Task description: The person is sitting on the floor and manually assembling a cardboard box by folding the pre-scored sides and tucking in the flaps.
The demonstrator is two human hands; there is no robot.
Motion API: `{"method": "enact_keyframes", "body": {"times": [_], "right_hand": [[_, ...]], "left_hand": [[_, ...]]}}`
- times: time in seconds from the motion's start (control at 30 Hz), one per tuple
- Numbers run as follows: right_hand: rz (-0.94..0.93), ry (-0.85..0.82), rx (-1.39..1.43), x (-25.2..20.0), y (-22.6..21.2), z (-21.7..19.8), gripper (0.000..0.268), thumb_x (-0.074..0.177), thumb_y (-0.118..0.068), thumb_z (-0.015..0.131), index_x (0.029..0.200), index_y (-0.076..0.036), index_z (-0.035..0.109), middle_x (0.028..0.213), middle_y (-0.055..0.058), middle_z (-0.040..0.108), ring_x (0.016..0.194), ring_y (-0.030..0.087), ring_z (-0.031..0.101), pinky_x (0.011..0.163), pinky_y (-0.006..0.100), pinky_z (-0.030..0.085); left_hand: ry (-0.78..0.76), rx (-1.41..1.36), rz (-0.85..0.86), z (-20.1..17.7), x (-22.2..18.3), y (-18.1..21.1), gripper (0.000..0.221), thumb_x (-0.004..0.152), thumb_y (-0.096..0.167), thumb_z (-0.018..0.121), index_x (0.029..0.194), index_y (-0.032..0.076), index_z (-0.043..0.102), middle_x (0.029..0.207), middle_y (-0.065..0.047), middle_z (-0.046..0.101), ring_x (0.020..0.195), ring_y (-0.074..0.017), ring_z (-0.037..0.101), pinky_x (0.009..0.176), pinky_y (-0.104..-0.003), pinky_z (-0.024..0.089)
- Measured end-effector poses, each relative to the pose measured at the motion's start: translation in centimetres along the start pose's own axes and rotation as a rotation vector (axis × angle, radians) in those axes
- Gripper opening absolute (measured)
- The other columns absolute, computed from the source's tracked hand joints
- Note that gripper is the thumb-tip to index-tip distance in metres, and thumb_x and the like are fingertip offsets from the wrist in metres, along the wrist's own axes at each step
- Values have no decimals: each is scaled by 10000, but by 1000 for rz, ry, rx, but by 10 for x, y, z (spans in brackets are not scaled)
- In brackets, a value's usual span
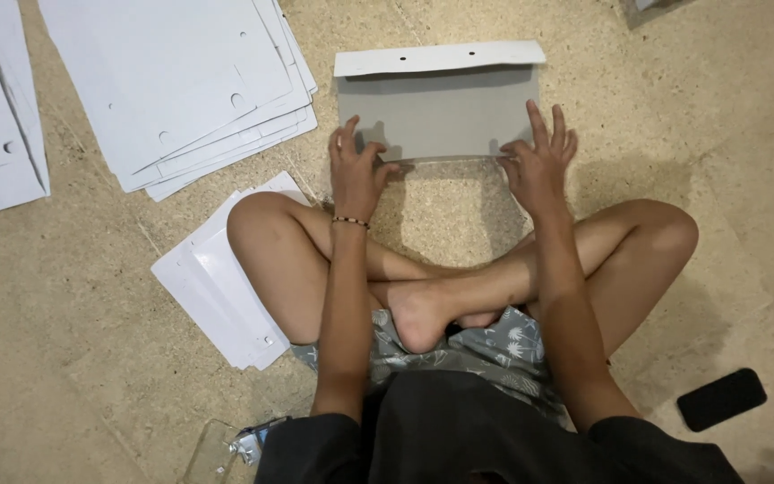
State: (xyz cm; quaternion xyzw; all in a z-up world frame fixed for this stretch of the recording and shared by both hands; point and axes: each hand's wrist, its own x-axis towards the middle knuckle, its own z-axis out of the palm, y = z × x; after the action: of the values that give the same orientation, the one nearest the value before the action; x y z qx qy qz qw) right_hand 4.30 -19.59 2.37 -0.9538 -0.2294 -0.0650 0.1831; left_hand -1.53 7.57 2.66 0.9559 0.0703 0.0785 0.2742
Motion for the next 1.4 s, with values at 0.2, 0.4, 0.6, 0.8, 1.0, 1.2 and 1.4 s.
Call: {"method": "enact_keyframes", "body": {"times": [0.2, 0.4, 0.6, 0.8, 1.0, 1.2, 1.4], "right_hand": [[89, -34, 29, -6, 18, 22, 149, 820, -282, 736, 898, -204, 636, 1100, 32, 568, 1224, 328, 376, 966, 667, 46], [226, 70, 167, 3, 6, 11, 419, 735, -245, 833, 1039, -50, 619, 1329, 246, 305, 1214, 472, 277, 948, 658, 217], [422, -10, 502, 4, 4, 14, 494, 741, -166, 822, 1127, -87, 525, 1375, 231, 227, 1190, 450, 402, 890, 409, 463], [244, 117, 322, 5, -5, 5, 390, 686, -214, 873, 820, -42, 549, 1263, 218, 361, 1182, 443, 360, 958, 556, 299], [196, 197, 8, -1, 0, 15, 389, 669, -359, 887, 800, -107, 622, 852, 39, 427, 913, 244, 385, 827, 450, 261], [268, 165, 318, 5, -4, 11, 479, 662, -231, 900, 945, -34, 568, 1170, 203, 369, 1041, 384, 450, 845, 500, 409], [396, 41, 718, 8, -10, 21, 698, 700, -61, 851, 1225, -27, 392, 1364, 299, 143, 1208, 545, 292, 981, 538, 401]], "left_hand": [[68, -18, -51, 12, 1, -10, 272, 751, 316, 754, 841, 110, 600, 1256, -92, 391, 1209, -367, 335, 917, -488, 434], [56, -248, -176, 2, 4, 8, 396, 786, 266, 741, 1070, 91, 527, 1346, -150, 250, 1210, -395, 364, 953, -439, 457], [12, -344, -256, 10, 5, 2, 532, 796, 273, 743, 1199, 111, 436, 1378, -157, 181, 1179, -394, 423, 936, -447, 493], [88, -215, -269, -5, 4, 10, 490, 713, 292, 801, 1003, 77, 469, 1317, -161, 239, 1173, -429, 398, 936, -467, 476], [208, -80, -272, 1, 2, 9, 487, 663, 309, 825, 906, 86, 467, 1229, -127, 307, 1088, -336, 472, 846, -407, 525], [192, -249, -335, 10, 0, -1, 525, 651, 254, 845, 989, 98, 474, 1290, -114, 261, 1054, -362, 532, 880, -448, 518], [81, -524, -315, 7, 7, 4, 541, 708, 68, 805, 1119, 91, 455, 1390, -168, 202, 1165, -395, 465, 985, -447, 438]]}}
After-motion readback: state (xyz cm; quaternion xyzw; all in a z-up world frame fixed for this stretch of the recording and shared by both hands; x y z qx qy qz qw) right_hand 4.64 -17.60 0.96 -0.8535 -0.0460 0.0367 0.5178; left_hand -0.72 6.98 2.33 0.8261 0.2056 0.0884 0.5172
